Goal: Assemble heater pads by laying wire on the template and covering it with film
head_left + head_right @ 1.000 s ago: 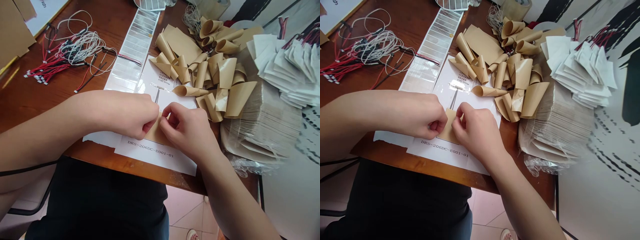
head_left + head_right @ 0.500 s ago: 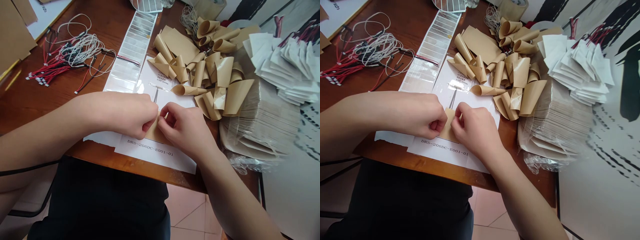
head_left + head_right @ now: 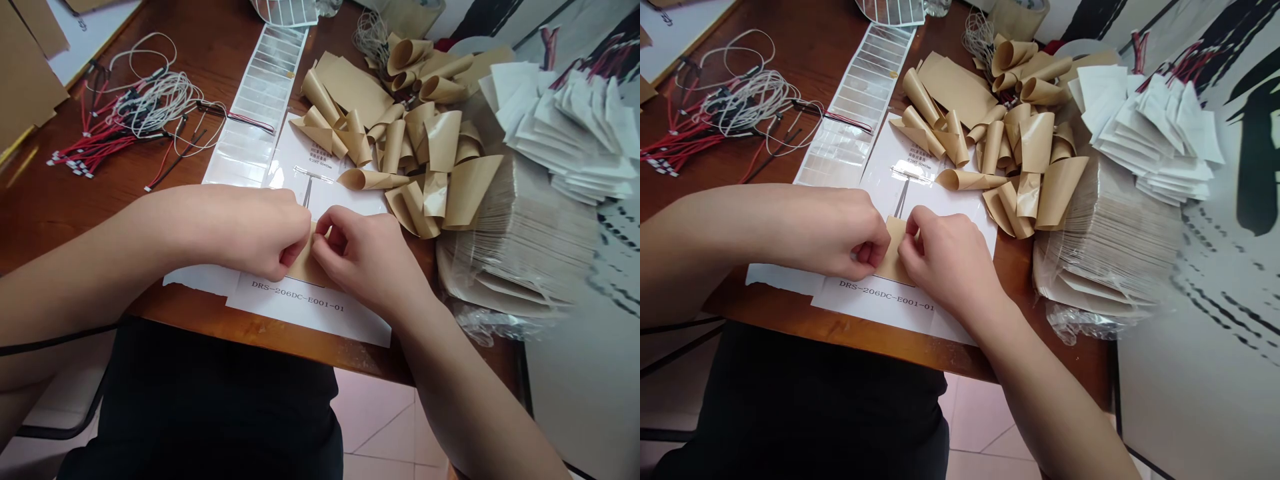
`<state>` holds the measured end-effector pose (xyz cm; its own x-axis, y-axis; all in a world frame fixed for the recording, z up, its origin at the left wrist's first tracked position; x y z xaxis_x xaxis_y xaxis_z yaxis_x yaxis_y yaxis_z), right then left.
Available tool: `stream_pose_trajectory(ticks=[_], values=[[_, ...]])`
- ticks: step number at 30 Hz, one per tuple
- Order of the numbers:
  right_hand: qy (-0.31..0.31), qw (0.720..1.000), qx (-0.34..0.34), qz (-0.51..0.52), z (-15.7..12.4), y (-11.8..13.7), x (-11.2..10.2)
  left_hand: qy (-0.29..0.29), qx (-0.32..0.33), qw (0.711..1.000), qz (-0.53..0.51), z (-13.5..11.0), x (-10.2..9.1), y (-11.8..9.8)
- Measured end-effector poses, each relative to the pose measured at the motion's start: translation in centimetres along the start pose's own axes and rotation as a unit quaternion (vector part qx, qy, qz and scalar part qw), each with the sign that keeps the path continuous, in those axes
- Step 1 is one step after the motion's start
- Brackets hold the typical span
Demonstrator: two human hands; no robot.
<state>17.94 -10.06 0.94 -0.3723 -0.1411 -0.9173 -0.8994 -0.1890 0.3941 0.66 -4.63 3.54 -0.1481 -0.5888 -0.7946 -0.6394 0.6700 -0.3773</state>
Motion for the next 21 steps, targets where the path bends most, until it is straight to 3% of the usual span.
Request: stream_pose_trajectory(ticks=[7,21], values=[[0.001,1.0,-0.001,0.002,0.1,0.1,0.0,-0.016,-0.018,0.999,0.043,-0.3,0.6,-0.6],[0.013,1.0,0.012,-0.003,0.0,0.2,-0.1,-0.027,0.02,0.99,0.137,-0.7,0.8,-1.9]])
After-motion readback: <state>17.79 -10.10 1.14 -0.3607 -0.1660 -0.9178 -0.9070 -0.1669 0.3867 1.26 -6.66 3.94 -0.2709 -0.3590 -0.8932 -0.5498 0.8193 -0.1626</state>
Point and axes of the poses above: each hand's wrist, its own z-axis towards the middle knuckle, its own x-axis out of the palm, y = z × x, the point moved 1 cm from there along z, towards the middle knuckle
